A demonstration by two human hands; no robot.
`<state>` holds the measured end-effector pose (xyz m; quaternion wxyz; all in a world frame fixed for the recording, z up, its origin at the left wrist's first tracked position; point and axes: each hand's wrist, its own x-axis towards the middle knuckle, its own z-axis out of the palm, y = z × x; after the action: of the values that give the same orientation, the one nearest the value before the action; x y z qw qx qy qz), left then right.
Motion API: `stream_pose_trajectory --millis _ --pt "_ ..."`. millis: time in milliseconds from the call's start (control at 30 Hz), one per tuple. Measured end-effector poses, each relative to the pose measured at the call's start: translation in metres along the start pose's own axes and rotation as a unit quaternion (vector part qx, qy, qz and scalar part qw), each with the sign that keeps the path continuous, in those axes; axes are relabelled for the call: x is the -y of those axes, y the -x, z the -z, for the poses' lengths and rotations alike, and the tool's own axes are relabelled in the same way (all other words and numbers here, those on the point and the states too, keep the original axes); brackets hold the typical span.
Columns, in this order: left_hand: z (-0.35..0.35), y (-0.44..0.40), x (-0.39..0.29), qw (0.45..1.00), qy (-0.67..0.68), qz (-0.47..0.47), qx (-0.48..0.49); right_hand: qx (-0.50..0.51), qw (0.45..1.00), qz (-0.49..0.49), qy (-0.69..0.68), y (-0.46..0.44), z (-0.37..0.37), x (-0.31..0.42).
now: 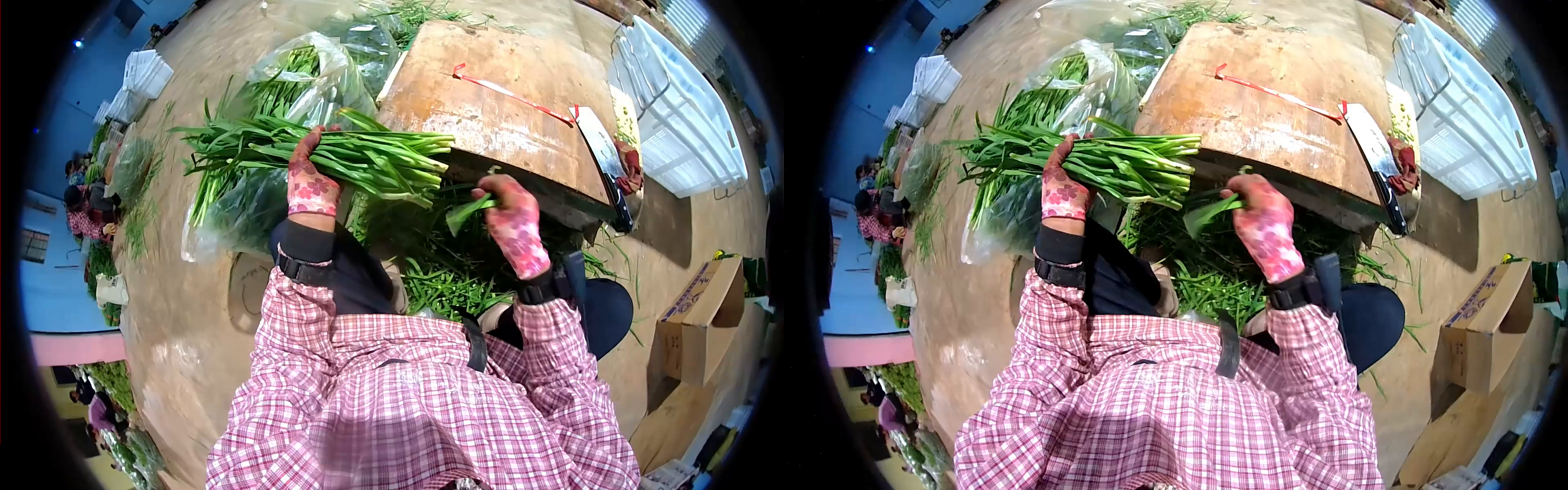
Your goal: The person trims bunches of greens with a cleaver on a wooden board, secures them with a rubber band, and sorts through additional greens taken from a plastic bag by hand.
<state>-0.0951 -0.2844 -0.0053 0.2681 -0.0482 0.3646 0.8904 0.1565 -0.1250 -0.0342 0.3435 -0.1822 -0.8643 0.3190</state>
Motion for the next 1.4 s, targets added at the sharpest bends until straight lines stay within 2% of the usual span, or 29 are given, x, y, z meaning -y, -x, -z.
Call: stream_pose_trajectory --millis 33,100,200,233,300,333,367,400,433,467,500,567,633,700,767,833,900,967,1000,1033,1067,1100,1133,1167,1200,1267,1300,1367,1400 --pt "0.0 -0.002 0.0 1.0 0.005 -0.004 -0.007 -0.026 0.996 -0.043 -0.068 0.002 0.002 0.004" --pt "-0.01 0.013 0.0 1.0 0.0 0.016 0.003 -0.02 0.99 -0.007 -0.136 -0.001 -0.009 0.036" --pt "-0.014 0.016 0.012 0.998 -0.008 0.045 0.037 -0.021 0.993 0.055 0.099 -0.008 -0.042 0.048" --pt "-0.015 0.014 0.016 0.999 -0.008 0.038 0.016 -0.02 0.998 0.03 0.054 -0.007 -0.049 0.043" --pt "-0.016 0.013 0.015 0.999 0.005 0.047 -0.012 -0.039 0.987 0.03 -0.156 -0.006 -0.055 0.028" --pt "-0.012 0.013 0.016 0.999 -0.046 0.004 0.007 -0.034 0.955 0.014 -0.295 -0.004 -0.054 0.024" --pt "-0.009 0.012 0.017 0.994 -0.096 -0.039 0.026 0.006 0.873 -0.114 -0.474 0.002 -0.052 0.025" --pt "-0.01 0.009 0.013 0.999 -0.042 0.018 0.004 0.014 0.868 -0.133 -0.478 0.002 -0.044 0.024" --pt "-0.008 0.007 0.01 0.999 -0.03 0.025 0.009 0.022 0.863 -0.152 -0.481 0.003 -0.035 0.02" --pt "-0.005 0.005 0.004 0.999 -0.018 0.031 0.016 0.028 0.884 -0.092 -0.457 0.006 -0.025 0.01" --pt "-0.002 0.003 -0.001 0.999 -0.007 0.036 0.021 0.021 0.85 -0.168 -0.5 0.008 -0.012 0.007" --pt "-0.005 -0.002 -0.01 0.998 -0.018 -0.007 -0.053 0.064 0.893 -0.237 -0.377 0.014 0.009 -0.031" --pt "0.003 -0.001 -0.011 0.988 -0.13 -0.078 0.01 0.067 0.897 -0.282 -0.333 0.007 0.016 -0.013" --pt "-0.01 0.006 -0.005 0.999 0.019 0.023 -0.02 0.07 0.958 -0.138 -0.24 -0.009 0.0 0.039" --pt "-0.012 0.008 0.005 0.999 0.033 0.031 -0.001 0.093 0.964 -0.153 -0.197 -0.026 -0.013 0.083" --pt "-0.017 0.011 0.008 0.999 0.03 0.019 0.018 0.04 0.979 0.0 -0.201 -0.024 -0.047 0.072" --pt "-0.011 0.002 0.002 0.999 0.03 0.014 0.04 0.056 0.962 -0.065 -0.259 -0.009 -0.037 0.066" --pt "-0.018 0.01 -0.02 0.998 0.042 -0.024 0.029 0.08 0.863 -0.283 -0.411 0.004 -0.005 0.048" --pt "0.0 -0.012 -0.033 0.997 0.017 -0.068 0.031 0.155 0.917 -0.242 -0.278 0.009 0.011 0.022" --pt "0.011 -0.023 -0.048 0.996 0.055 -0.053 0.056 0.223 0.946 -0.192 -0.137 0.014 0.022 -0.006" --pt "0.01 -0.017 -0.057 0.994 0.058 -0.073 0.058 0.345 0.926 -0.143 0.059 0.026 0.03 -0.024" --pt "0.007 -0.012 -0.063 0.992 0.062 -0.091 0.063 0.441 0.856 -0.087 0.256 0.03 0.033 -0.033" --pt "0.011 -0.014 -0.064 0.988 0.061 -0.098 0.102 0.5 0.804 -0.111 0.303 0.01 0.046 0.011" --pt "0.013 -0.014 -0.058 0.981 0.054 -0.111 0.15 0.402 0.891 -0.075 0.196 0.002 0.046 0.01" --pt "0.006 -0.006 -0.051 0.98 0.042 -0.117 0.154 0.248 0.967 -0.049 0.046 -0.01 0.038 0.021" --pt "-0.014 0.019 -0.033 0.98 0.027 -0.101 0.17 0.115 0.987 -0.075 -0.087 -0.05 0.025 0.066" --pt "-0.014 0.021 -0.028 0.977 0.002 -0.043 0.21 0.089 0.993 -0.039 -0.059 -0.067 0.018 0.08" --pt "-0.029 0.043 -0.015 0.971 0.001 -0.027 0.236 0.048 0.988 0.119 -0.09 -0.086 -0.005 0.08" --pt "-0.029 0.045 -0.012 0.971 -0.009 -0.028 0.236 0.056 0.969 0.083 -0.225 -0.086 -0.017 0.073"
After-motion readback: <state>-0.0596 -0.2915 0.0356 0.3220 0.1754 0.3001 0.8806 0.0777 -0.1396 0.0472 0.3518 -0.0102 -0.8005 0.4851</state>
